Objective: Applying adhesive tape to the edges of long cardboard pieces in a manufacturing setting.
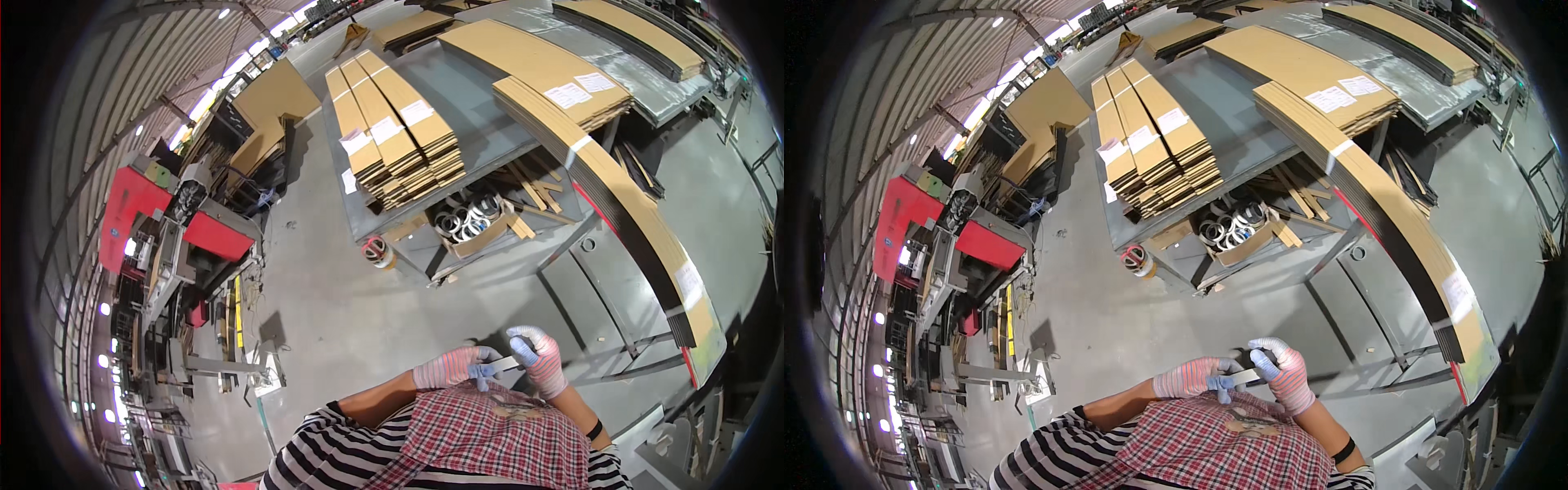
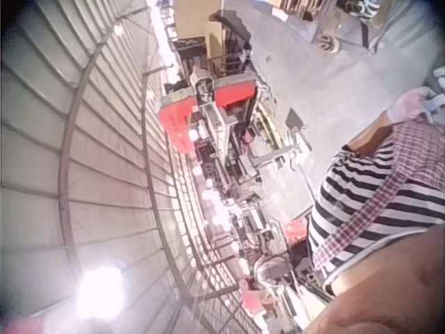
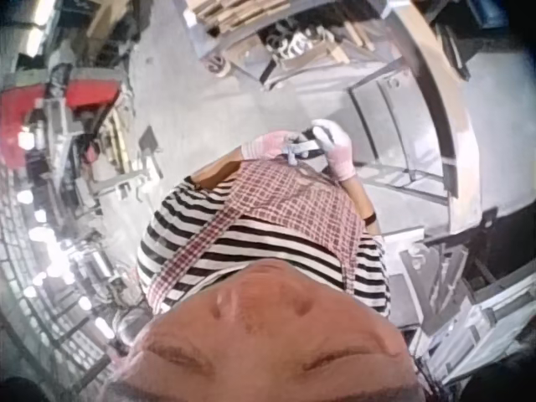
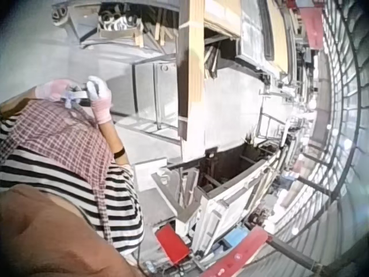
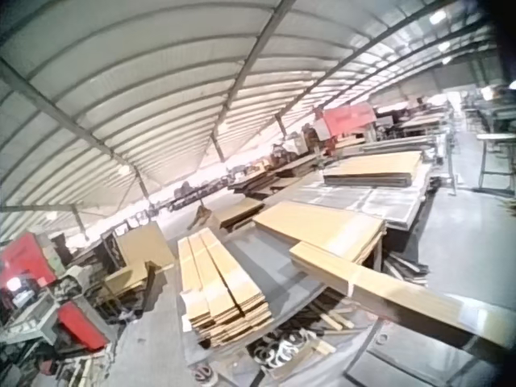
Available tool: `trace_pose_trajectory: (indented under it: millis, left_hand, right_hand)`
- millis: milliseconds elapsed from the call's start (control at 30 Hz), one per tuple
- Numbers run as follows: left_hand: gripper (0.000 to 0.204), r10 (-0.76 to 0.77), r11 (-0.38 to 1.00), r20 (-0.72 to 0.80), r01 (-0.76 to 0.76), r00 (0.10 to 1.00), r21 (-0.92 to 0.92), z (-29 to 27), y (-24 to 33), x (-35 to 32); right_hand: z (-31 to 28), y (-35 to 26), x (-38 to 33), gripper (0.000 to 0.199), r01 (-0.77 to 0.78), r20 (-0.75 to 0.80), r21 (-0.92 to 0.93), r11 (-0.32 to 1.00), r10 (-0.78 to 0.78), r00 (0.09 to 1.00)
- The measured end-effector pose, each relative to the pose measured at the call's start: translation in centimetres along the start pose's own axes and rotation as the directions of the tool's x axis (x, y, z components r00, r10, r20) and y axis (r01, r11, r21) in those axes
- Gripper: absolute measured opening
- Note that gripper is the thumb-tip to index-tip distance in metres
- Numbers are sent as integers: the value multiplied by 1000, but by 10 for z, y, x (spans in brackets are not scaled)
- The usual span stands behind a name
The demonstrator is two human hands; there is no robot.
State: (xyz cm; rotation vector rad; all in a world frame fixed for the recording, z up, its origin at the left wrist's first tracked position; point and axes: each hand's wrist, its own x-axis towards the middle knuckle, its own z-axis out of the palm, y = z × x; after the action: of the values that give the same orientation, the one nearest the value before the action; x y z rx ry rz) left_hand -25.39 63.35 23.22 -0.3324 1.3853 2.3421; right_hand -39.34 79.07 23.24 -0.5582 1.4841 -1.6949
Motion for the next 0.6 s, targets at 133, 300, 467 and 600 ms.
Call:
trace_pose_trajectory:
  millis: [133,300,467,600]
  left_hand:
    - [36,65,996,-40,-62,997,56,-75,4,-33]
    - [29,198,946,-332,-90,922,313,-213,4,-98]
    - [20,161,951,-576,-282,801,-126,-320,14,-197]
    - [22,140,921,-698,-351,703,-169,-374,-6,-251]
  right_hand:
    - [59,22,58,20,-48,65,-100,994,55,996]
    - [188,42,177,25,141,210,-321,936,-75,975]
    - [332,37,319,30,413,392,-647,641,-186,901]
    - [407,82,463,49,268,282,-950,160,67,957]
